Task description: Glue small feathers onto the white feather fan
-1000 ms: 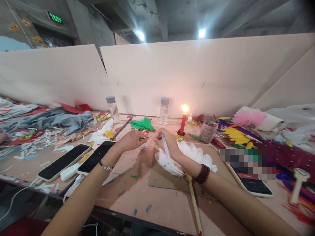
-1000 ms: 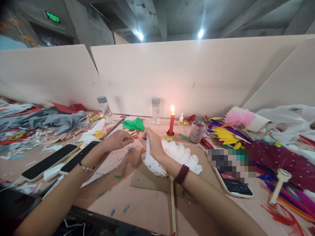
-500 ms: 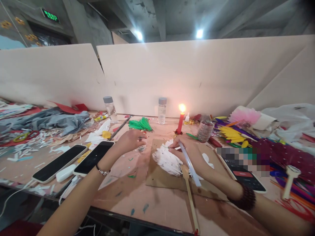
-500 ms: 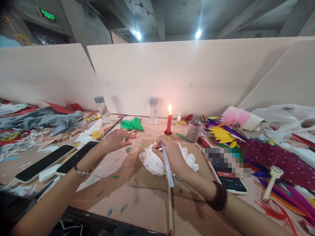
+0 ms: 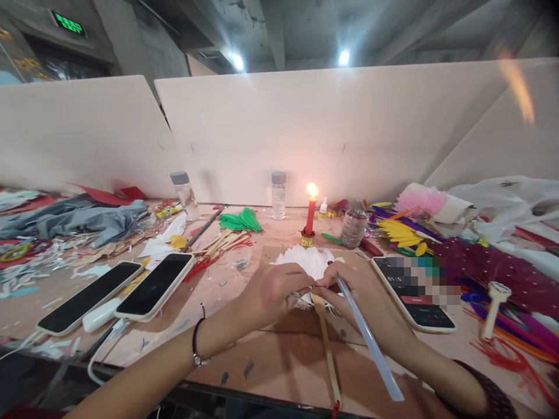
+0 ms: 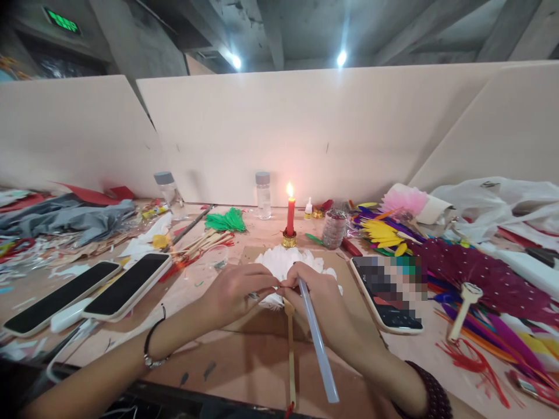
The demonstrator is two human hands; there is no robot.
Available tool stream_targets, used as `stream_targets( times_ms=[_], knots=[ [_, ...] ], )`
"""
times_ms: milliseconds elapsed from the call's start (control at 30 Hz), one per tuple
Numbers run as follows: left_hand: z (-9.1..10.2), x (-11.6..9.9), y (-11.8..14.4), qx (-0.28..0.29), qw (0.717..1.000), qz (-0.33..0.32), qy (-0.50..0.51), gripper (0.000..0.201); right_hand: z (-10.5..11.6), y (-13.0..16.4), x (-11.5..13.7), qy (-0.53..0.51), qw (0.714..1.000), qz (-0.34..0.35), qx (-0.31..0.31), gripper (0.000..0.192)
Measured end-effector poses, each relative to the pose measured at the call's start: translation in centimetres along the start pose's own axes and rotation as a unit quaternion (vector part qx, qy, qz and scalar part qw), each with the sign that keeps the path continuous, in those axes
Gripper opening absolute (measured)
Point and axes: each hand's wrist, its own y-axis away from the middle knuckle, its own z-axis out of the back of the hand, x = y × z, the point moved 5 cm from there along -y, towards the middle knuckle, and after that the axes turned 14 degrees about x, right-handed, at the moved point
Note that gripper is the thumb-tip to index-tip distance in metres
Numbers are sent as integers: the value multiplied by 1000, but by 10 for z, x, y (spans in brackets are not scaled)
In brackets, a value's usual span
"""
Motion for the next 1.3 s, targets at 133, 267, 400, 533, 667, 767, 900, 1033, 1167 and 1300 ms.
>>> stream_targets(
  times_ms=[133,267,400,533,667,767,900,1033,1167,1300],
  knots=[
    [-9,0,4,12,1000,-26,-10,27,-12,4,-15,-77,997,-14,26,13],
    [-13,-1,7,3,999,-29,-17,29,-22,5,-19,-133,990,-35,39,13],
    [-18,-2,11,-18,999,-29,-30,24,-27,5,-7,-174,982,-61,43,15],
    [-20,-6,16,-11,993,-18,-112,25,-23,4,6,-221,973,-60,21,18],
    [-17,-17,17,8,976,-40,-215,21,-15,2,14,-223,972,-66,26,28],
    [-14,-17,17,-5,978,-30,-207,25,-10,2,15,-213,974,-70,24,31],
    [-19,-9,19,-15,994,-7,-108,28,-7,4,10,-213,974,-78,14,25],
    [-28,-6,22,-20,999,-11,-36,22,-10,3,5,-221,972,-82,24,19],
    [-28,-7,22,-27,1000,-13,-8,16,-14,2,4,-263,961,-80,23,22],
    [-28,-9,23,-32,999,-17,-6,16,-18,1,4,-293,951,-96,34,24]
  ],
)
